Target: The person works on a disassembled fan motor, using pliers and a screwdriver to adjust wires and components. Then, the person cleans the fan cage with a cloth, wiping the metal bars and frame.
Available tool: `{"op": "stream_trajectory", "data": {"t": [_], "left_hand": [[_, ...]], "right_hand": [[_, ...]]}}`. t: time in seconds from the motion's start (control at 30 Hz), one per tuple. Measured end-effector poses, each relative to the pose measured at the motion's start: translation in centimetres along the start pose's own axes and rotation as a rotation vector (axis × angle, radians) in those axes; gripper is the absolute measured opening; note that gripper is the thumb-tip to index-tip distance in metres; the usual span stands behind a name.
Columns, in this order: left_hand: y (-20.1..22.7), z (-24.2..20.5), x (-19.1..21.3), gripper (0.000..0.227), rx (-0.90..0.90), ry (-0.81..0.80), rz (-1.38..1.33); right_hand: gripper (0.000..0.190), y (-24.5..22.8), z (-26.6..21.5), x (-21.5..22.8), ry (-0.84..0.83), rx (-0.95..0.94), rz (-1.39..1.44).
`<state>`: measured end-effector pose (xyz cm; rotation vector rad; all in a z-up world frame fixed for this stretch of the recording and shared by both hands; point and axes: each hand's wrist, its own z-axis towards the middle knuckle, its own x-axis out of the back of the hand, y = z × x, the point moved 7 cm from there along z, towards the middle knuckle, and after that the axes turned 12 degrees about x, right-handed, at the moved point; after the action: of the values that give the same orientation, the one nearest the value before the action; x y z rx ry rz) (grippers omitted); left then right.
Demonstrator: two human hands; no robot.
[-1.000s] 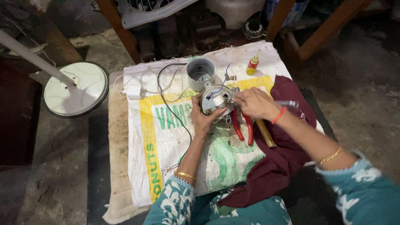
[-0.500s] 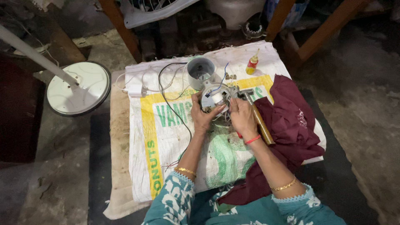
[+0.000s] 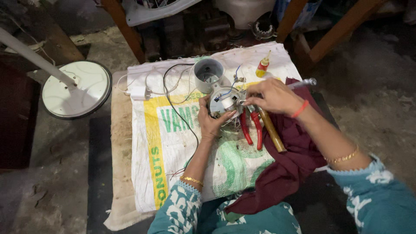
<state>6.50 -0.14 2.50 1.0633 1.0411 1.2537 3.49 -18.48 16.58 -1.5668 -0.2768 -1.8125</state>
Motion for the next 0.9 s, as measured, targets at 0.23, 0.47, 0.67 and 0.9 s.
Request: {"op": "stream_trajectory", "data": {"t": [0.23,0.47,0.67,0.9], "left_hand": [[0.1,0.0,0.0,0.086,-0.011,0.013,0.035],[0.1,0.0,-0.1,0.089,0.037,-0.016,-0.016],[0.4,0.2,0.1,0.090,0.031,0.001,0.049],[0.3,0.0,0.0,0.090,0.014,0.002,0.012]], "right_hand": [[0.022,0.6,2.3,-0.4,-0.213,0.003,0.047],[0.022,0.6,4.7,-0.4,-0.318,-0.028,-0.034],[0.020,-0.2,6.3,-0.8,-0.391,0.025,-0.112],[0.013,0.8,5.2,-1.5,-0.449,0.021,-0.123]]}}
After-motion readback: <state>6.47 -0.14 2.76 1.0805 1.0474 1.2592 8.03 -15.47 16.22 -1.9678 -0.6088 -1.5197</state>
